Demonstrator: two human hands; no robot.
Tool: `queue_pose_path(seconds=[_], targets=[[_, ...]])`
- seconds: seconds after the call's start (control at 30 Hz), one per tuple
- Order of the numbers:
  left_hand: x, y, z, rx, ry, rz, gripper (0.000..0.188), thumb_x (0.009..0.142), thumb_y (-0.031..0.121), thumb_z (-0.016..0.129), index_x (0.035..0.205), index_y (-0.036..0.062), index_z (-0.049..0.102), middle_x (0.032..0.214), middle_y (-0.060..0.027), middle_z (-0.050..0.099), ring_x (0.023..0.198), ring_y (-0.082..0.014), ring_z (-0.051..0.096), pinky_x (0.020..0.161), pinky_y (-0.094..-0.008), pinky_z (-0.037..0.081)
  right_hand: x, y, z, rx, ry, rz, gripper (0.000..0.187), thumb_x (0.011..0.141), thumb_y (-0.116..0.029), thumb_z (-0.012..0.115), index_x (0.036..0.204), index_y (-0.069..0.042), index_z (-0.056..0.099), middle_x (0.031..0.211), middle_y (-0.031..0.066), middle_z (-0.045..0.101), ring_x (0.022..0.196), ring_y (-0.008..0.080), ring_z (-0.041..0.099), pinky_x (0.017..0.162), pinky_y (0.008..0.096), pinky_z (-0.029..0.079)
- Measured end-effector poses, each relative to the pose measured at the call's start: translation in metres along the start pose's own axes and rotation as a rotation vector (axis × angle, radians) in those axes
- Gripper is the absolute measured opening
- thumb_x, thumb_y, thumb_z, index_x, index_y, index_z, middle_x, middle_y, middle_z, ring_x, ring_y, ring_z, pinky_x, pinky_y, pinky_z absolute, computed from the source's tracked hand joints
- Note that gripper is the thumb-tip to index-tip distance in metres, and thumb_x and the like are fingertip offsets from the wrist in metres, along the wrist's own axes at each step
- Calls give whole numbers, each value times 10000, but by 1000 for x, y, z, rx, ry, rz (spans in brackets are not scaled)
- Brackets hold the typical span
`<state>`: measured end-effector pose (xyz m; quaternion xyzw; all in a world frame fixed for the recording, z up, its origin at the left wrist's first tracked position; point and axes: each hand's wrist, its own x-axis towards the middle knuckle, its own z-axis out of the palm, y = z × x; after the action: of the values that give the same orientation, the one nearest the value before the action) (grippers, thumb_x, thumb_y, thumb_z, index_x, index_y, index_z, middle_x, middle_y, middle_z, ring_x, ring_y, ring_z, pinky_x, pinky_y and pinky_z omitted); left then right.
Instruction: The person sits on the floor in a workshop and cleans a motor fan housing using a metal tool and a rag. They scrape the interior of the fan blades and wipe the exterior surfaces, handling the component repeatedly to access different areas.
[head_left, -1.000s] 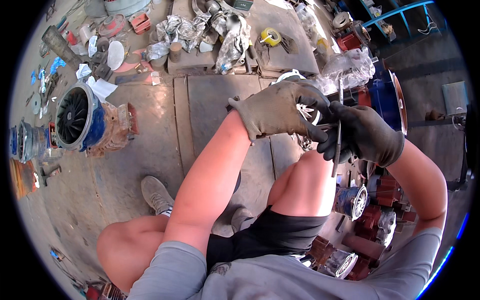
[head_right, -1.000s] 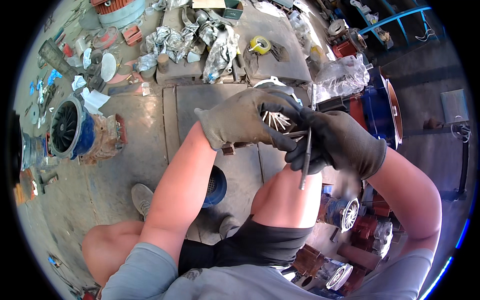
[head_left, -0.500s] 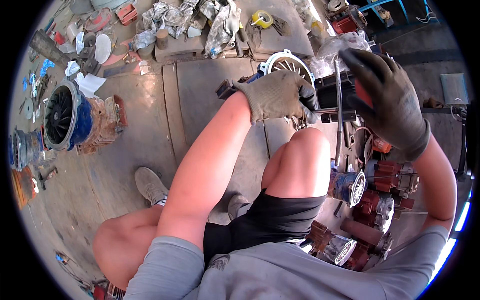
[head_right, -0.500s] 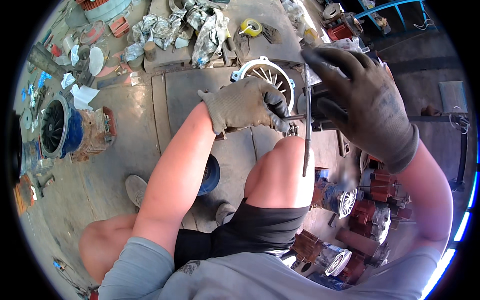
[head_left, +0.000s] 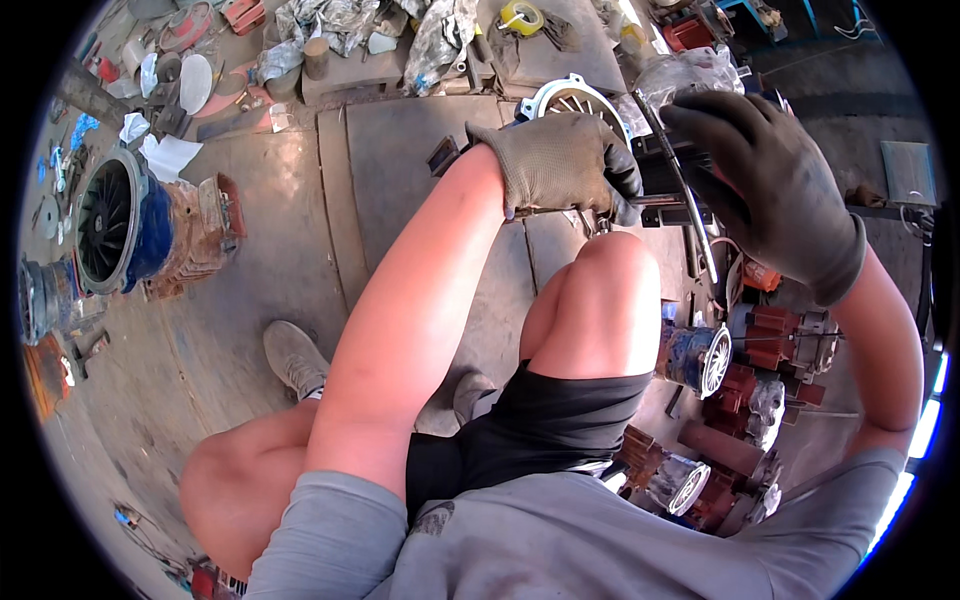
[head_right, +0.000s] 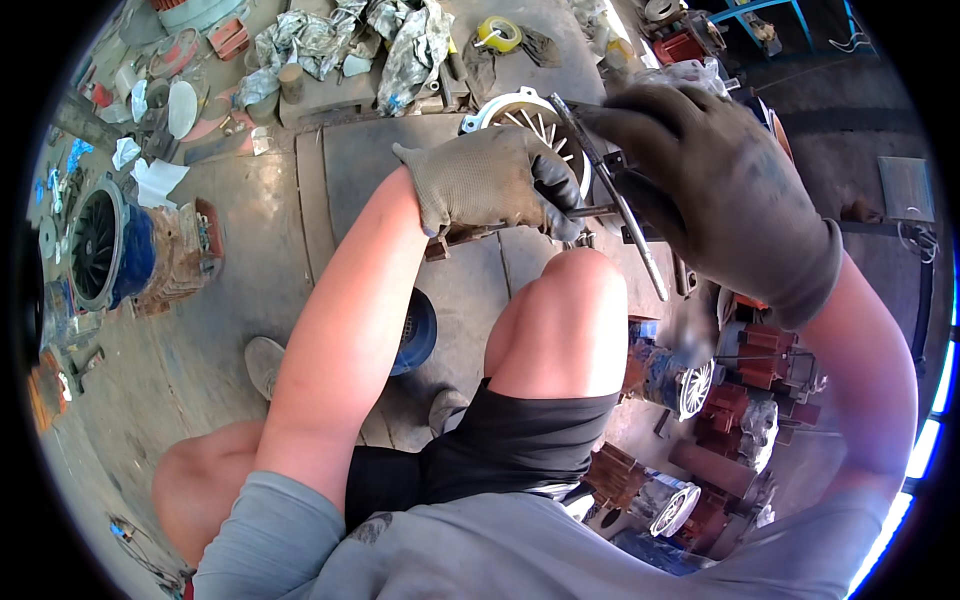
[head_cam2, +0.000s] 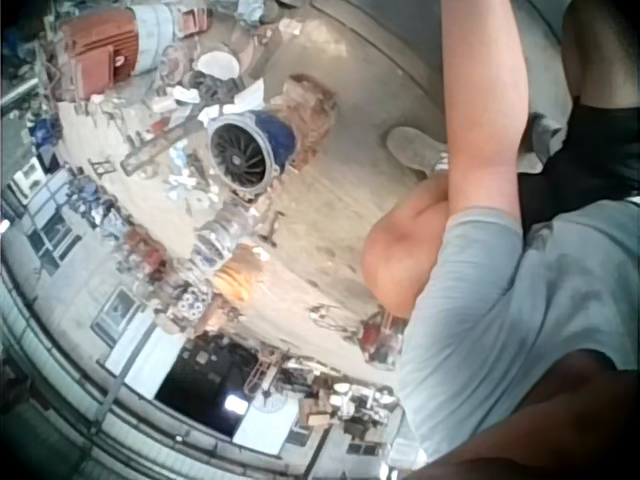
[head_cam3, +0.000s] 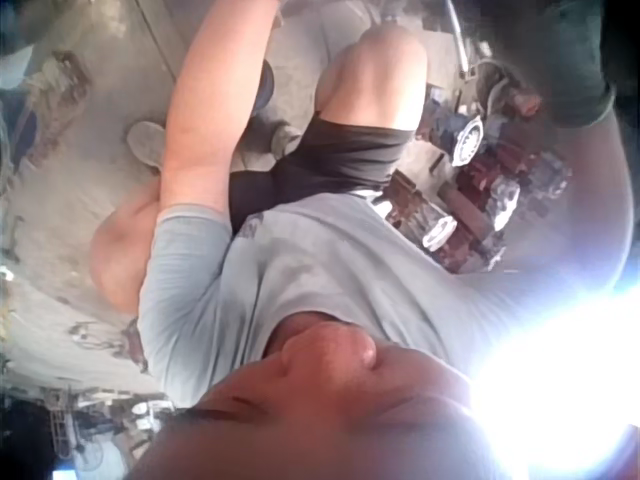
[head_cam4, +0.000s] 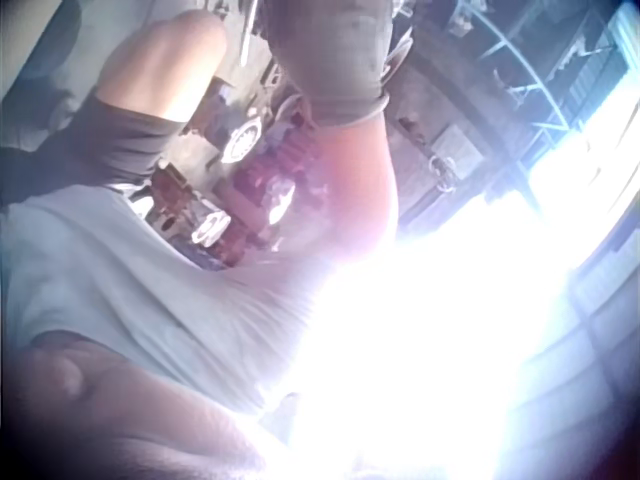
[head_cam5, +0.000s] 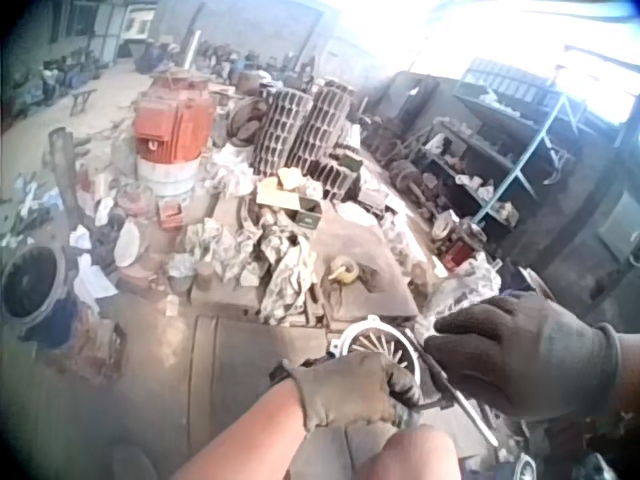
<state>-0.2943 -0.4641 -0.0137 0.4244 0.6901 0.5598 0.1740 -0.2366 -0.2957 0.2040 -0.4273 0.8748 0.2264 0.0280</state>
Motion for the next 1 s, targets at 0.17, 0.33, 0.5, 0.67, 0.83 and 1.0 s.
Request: queue_pose_path(seconds=[0.17, 0.33, 0.5, 0.67, 0.83, 1.0], targets=[[-3, 9, -5, -67, -1, 8, 312, 827, 246, 881, 1108, 111, 881, 1017, -111, 857, 925, -270, 815, 893, -384, 627, 0, 4, 2, -191, 74, -339, 391, 916, -278, 873, 1284, -182, 784, 1363, 75, 735, 1251, 298, 707, 1024, 455, 604], [-2, 11, -7, -58, -24, -88, 432, 798, 295, 967, 1142, 53, 869, 1069, -133, 864, 979, -244, 803, 922, -374, 615, 9, -3, -5, -48, -342, -41, 463, 969, -475, 837, 1183, -68, 788, 977, 82, 777, 918, 300, 780, 896, 456, 602], [0, 6, -2, -56, -30, -132, 436, 795, 333, 978, 1123, 65, 877, 1025, -125, 865, 950, -240, 806, 908, -372, 614, 27, -18, 0, 956, -507, 770, 405, 1131, -326, 684, 1407, -29, 698, 848, 136, 757, 740, 380, 738, 728, 447, 579], [-4, 15, -7, -78, -32, -119, 459, 808, 379, 975, 1133, 72, 872, 1042, -127, 864, 952, -274, 806, 930, -405, 617, 0, -4, 5, -41, 48, 13, 510, 1002, -226, 784, 1500, -147, 710, 1341, 112, 730, 1273, 274, 697, 1049, 458, 573], [1, 4, 1, -89, -4, -66, 470, 809, 395, 977, 1126, 66, 871, 1028, -128, 864, 931, -284, 797, 921, -405, 615, 1, 8, 11, -235, 153, -324, 405, 886, -197, 805, 1291, -187, 810, 1398, 29, 673, 1443, 257, 590, 1120, 458, 579], [-1, 6, -7, -1, -19, -57, 462, 828, 403, 968, 1121, 60, 870, 981, -118, 852, 887, -267, 771, 874, -387, 605, 19, -4, -14, -240, -436, -43, 339, 883, -406, 829, 1125, -170, 850, 1139, 36, 766, 1199, 274, 744, 1037, 431, 585]])
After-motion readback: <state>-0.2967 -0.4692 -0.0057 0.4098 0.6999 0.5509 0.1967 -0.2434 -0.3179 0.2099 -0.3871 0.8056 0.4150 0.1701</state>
